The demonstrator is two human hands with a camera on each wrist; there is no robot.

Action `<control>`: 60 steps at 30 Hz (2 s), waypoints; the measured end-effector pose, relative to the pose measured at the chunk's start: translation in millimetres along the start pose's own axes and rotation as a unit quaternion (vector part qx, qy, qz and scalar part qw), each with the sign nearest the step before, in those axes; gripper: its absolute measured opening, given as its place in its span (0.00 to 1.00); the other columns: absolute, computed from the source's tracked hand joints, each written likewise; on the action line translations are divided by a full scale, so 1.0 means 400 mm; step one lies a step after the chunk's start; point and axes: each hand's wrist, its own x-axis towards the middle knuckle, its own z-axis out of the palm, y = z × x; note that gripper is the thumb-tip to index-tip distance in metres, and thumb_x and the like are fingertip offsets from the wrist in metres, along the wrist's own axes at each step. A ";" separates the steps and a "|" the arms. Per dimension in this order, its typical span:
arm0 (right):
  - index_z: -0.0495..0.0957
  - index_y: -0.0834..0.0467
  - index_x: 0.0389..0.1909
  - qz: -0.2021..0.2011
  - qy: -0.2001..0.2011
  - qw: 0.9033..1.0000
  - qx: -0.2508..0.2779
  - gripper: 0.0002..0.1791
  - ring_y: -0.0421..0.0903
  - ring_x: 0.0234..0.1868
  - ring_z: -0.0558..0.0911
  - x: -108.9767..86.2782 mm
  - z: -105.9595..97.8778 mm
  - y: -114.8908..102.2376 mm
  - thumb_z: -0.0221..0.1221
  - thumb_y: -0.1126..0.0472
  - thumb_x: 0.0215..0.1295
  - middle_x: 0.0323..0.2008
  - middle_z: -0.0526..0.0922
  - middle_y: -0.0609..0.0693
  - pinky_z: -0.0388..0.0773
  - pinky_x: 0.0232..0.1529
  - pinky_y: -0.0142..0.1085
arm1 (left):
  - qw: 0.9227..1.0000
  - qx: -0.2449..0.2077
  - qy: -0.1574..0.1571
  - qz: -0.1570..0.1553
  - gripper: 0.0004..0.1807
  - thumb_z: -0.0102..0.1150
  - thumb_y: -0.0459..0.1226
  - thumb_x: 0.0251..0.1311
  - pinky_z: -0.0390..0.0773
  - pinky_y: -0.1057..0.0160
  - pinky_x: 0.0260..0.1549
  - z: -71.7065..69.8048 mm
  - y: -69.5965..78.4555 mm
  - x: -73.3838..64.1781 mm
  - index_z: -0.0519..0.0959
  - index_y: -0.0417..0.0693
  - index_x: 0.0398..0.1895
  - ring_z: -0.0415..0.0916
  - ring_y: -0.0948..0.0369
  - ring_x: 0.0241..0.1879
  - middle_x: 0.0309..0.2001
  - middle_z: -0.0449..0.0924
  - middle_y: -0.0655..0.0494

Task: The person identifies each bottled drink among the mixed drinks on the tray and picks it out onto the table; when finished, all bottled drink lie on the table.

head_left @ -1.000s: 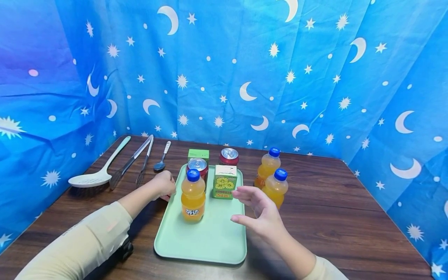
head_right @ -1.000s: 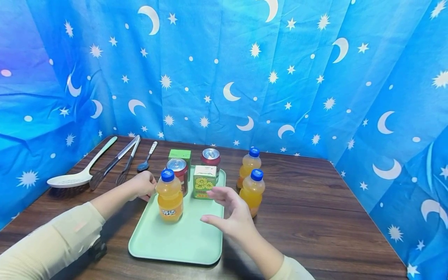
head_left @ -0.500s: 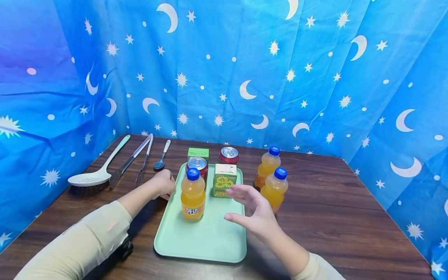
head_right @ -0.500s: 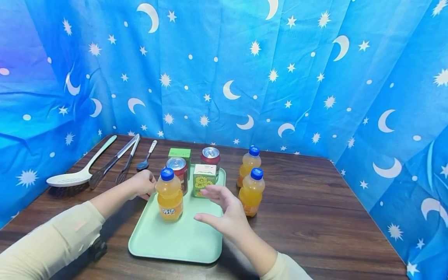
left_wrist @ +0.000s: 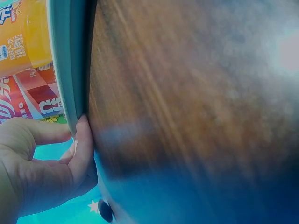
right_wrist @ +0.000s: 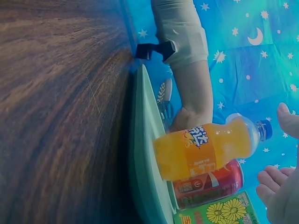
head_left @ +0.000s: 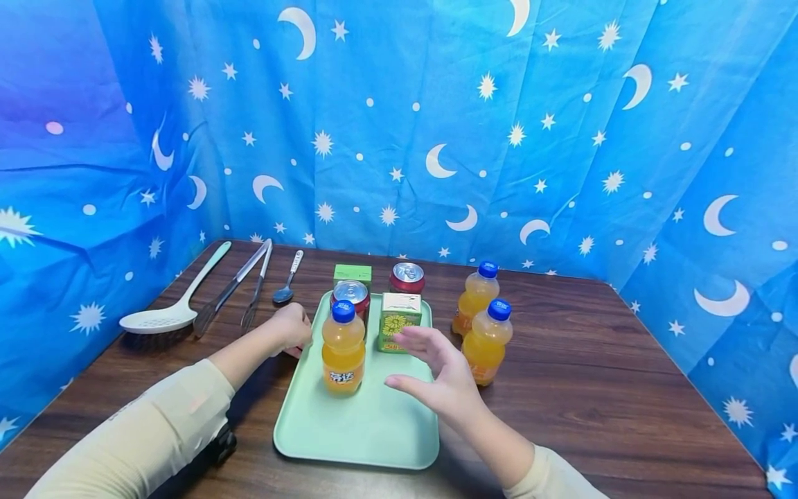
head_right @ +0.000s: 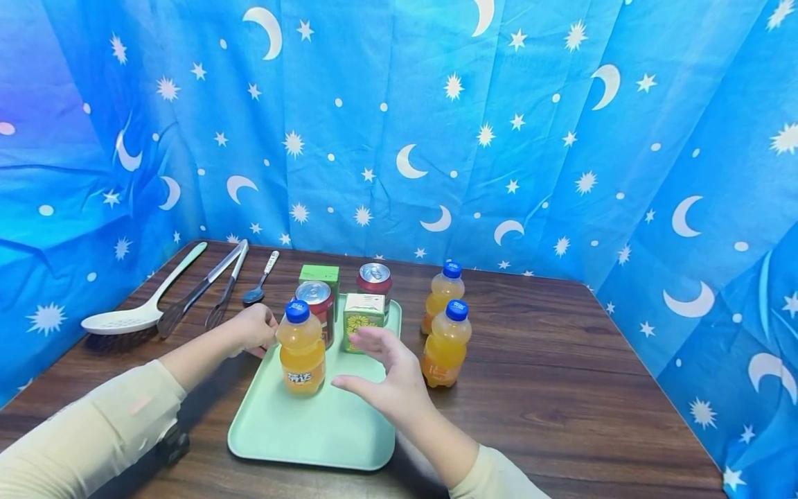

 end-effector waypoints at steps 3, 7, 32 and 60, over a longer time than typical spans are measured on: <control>0.69 0.62 0.55 0.014 0.002 1.000 -0.002 0.32 0.48 0.55 0.76 0.004 0.007 0.002 0.70 0.68 0.48 0.52 0.77 0.57 0.69 0.57 0.38 | 1.000 0.001 -0.001 0.001 0.10 0.52 0.20 0.52 0.80 0.60 0.21 -0.001 -0.001 0.001 0.63 0.38 0.24 0.70 0.55 0.23 0.29 0.65 0.44; 0.69 0.63 0.55 0.025 0.003 1.000 -0.008 0.33 0.47 0.54 0.76 0.011 0.017 0.002 0.71 0.66 0.47 0.52 0.78 0.55 0.69 0.56 0.37 | 1.000 0.003 0.000 0.001 0.12 0.52 0.21 0.52 0.80 0.60 0.21 -0.002 -0.002 0.000 0.62 0.39 0.22 0.68 0.55 0.22 0.28 0.64 0.45; 0.69 0.61 0.55 0.095 0.009 0.995 -0.029 0.32 0.46 0.55 0.75 0.042 0.060 -0.051 0.70 0.69 0.48 0.52 0.78 0.51 0.69 0.57 0.40 | 1.000 0.006 0.002 0.003 0.18 0.52 0.21 0.51 0.79 0.60 0.19 0.001 -0.002 0.003 0.59 0.45 0.15 0.64 0.59 0.17 0.20 0.61 0.50; 0.69 0.58 0.58 0.110 0.011 0.992 -0.053 0.37 0.40 0.54 0.75 0.075 0.099 0.033 0.73 0.55 0.45 0.52 0.77 0.46 0.71 0.56 0.39 | 1.000 0.003 0.015 0.006 0.10 0.52 0.20 0.50 0.80 0.59 0.21 0.005 -0.005 -0.002 0.64 0.38 0.23 0.71 0.55 0.24 0.29 0.67 0.44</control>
